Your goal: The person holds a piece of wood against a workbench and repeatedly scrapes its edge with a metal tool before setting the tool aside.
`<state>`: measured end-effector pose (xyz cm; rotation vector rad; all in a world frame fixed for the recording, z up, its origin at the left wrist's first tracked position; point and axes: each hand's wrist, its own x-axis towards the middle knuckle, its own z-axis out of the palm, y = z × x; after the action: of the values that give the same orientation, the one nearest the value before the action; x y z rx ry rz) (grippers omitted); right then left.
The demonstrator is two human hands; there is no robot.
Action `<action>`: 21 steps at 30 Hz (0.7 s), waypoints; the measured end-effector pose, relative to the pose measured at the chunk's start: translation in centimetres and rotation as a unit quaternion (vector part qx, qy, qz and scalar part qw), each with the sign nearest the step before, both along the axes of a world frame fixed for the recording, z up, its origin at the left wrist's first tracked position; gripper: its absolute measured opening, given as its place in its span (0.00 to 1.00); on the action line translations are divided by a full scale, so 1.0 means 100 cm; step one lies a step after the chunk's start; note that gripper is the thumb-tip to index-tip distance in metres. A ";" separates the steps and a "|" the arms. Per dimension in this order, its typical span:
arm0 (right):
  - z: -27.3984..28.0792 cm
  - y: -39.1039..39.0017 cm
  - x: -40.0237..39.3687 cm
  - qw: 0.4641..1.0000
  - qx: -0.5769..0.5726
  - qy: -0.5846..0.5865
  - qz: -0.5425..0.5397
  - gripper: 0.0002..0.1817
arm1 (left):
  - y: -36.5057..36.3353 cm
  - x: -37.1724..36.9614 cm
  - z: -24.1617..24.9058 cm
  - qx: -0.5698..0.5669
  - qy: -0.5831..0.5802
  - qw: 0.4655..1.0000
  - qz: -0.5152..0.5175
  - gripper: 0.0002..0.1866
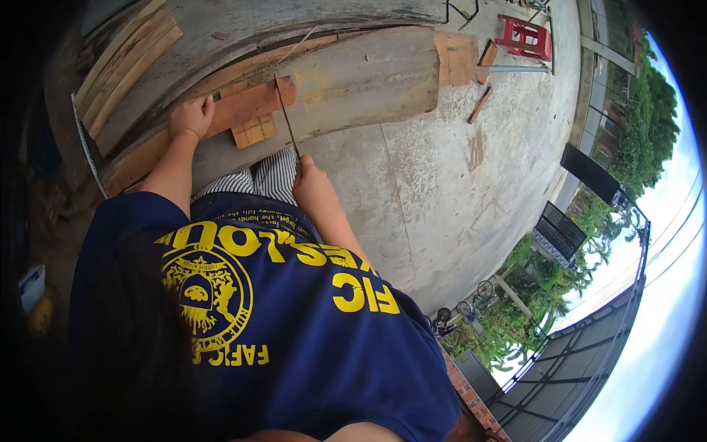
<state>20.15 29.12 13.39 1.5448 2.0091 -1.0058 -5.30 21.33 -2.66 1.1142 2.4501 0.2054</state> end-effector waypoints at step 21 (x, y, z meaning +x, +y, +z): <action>-0.044 0.008 -0.023 0.999 -0.028 0.008 0.018 0.11 | 0.004 -0.002 0.011 -0.017 -0.009 1.000 0.002 0.22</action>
<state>17.85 29.93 9.02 1.4707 1.9939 -1.0548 -5.48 21.74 -1.54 1.0895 2.4312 0.1746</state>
